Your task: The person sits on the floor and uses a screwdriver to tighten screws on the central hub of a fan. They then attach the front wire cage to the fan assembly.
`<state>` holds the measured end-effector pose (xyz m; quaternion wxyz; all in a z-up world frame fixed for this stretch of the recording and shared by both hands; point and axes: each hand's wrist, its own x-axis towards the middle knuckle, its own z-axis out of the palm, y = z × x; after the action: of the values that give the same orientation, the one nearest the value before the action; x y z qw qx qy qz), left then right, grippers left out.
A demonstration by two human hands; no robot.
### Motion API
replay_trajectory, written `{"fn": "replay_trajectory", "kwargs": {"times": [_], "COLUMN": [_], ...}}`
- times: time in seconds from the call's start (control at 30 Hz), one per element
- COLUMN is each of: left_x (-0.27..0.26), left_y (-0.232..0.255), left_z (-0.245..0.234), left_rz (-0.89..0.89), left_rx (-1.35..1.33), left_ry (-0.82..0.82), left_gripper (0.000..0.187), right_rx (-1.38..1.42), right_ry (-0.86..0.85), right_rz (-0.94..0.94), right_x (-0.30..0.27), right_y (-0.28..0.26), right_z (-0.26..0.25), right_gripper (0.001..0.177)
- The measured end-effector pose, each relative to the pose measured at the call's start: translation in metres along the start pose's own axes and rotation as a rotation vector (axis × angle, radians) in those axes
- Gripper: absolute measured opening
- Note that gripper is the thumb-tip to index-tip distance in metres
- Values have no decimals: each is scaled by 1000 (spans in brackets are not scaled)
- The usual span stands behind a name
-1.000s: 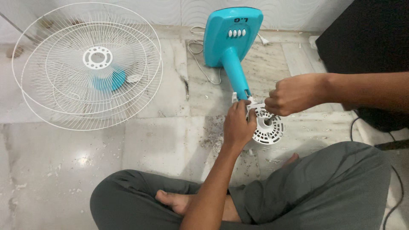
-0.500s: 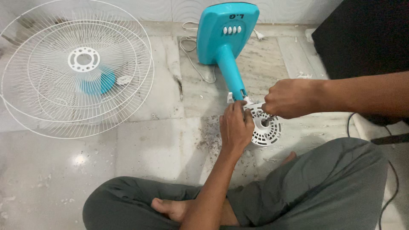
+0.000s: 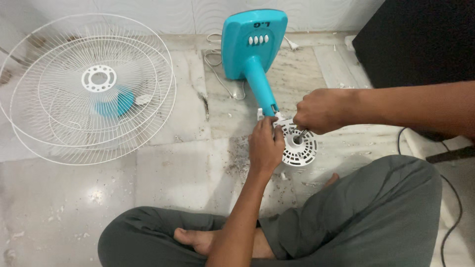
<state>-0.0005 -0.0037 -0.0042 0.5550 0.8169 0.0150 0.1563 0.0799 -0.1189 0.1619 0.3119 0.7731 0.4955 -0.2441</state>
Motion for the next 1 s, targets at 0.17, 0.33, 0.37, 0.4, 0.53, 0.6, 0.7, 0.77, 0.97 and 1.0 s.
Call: {"fn": "replay_trajectory", "kwargs": {"times": [0.17,0.33,0.37,0.4,0.53,0.6,0.7,0.77,0.97,1.0], "left_x": [-6,-19,-25,-32,-67,-77,-85,-83,-72,-71], "left_y": [-1,19,23,26,39,41,39,35,25,24], "left_z": [-6,-7,-7,-6,-2,1,12,18,30,31], "left_rz": [-4,80,110,118,182,190,147,141,140,156], "left_rx": [-46,77,94,107,235,292,288,268,246,255], "left_ry": [-32,19,42,42,61,73,89,124,137,156], "left_gripper": [42,66,73,82,115,124,128,128,116,116], "right_rx": [36,340,447,550,1064,1367,2049,2391,2580,2609], "right_ry": [47,205,277,352,671,641,744,813,673,654], "right_rz": [100,337,336,331,423,649,608,492,272,212], "right_x": [-15,-17,-12,-4,46,66,99,115,147,150], "right_y": [16,52,55,58,42,23,-6,-15,4,7], "right_z": [0,49,68,88,165,197,228,236,211,206], "right_gripper": [25,29,29,28,28,30,38,41,52,53]}}
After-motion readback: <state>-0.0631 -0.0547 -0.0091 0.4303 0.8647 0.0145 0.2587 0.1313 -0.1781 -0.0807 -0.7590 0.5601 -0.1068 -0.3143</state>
